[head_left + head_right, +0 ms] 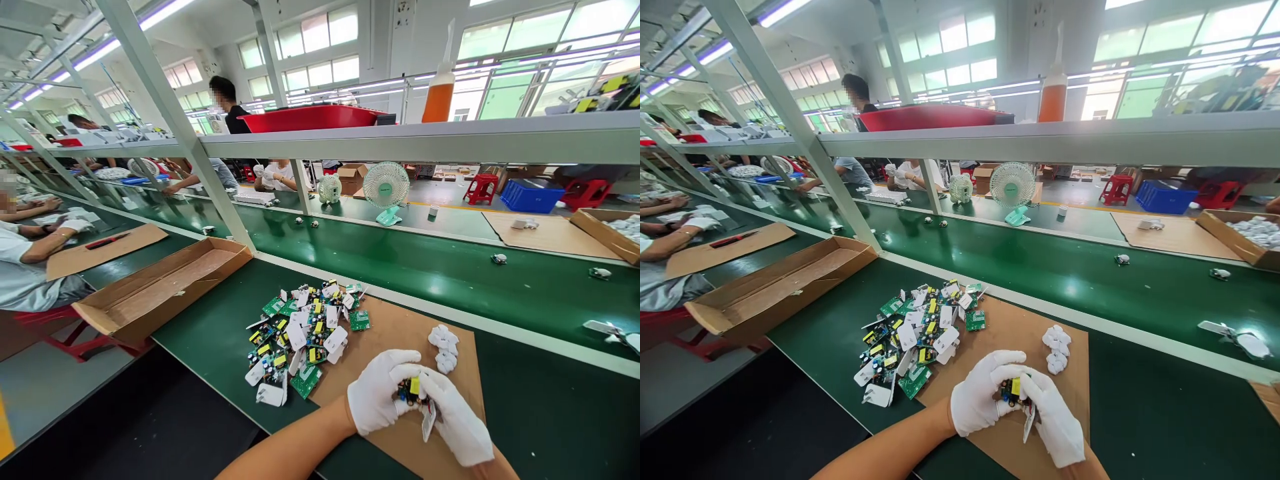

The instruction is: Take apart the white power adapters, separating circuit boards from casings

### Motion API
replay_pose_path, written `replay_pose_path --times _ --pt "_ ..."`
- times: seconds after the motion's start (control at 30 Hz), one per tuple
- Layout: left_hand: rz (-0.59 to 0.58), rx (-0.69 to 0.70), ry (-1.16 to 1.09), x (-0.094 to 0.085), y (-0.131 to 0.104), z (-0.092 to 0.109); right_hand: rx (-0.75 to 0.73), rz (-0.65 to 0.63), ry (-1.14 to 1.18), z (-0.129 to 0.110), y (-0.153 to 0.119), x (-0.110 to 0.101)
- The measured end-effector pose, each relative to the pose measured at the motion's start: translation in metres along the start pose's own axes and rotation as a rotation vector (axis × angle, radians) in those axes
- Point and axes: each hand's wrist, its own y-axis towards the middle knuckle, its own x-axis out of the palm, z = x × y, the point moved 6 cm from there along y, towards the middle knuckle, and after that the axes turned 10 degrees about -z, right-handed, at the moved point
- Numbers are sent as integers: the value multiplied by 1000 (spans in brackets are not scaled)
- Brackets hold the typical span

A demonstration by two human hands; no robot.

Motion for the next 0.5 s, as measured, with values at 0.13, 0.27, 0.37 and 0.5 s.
replay_pose_path --times 0.13,0.27,0.37,0.5 --pt "-2 -68 -30 -1 0 -3 19 17 15 1 7 -1" --pt "53 -160 -77 -4 -3 -9 5 -88 -118 -6 11 5" --pt "17 -141 -75 -1 -2 -11 39 -181 -287 -5 11 9" --pt "-77 -141 -69 4 1 -12 40 -217 -259 -2 6 9"
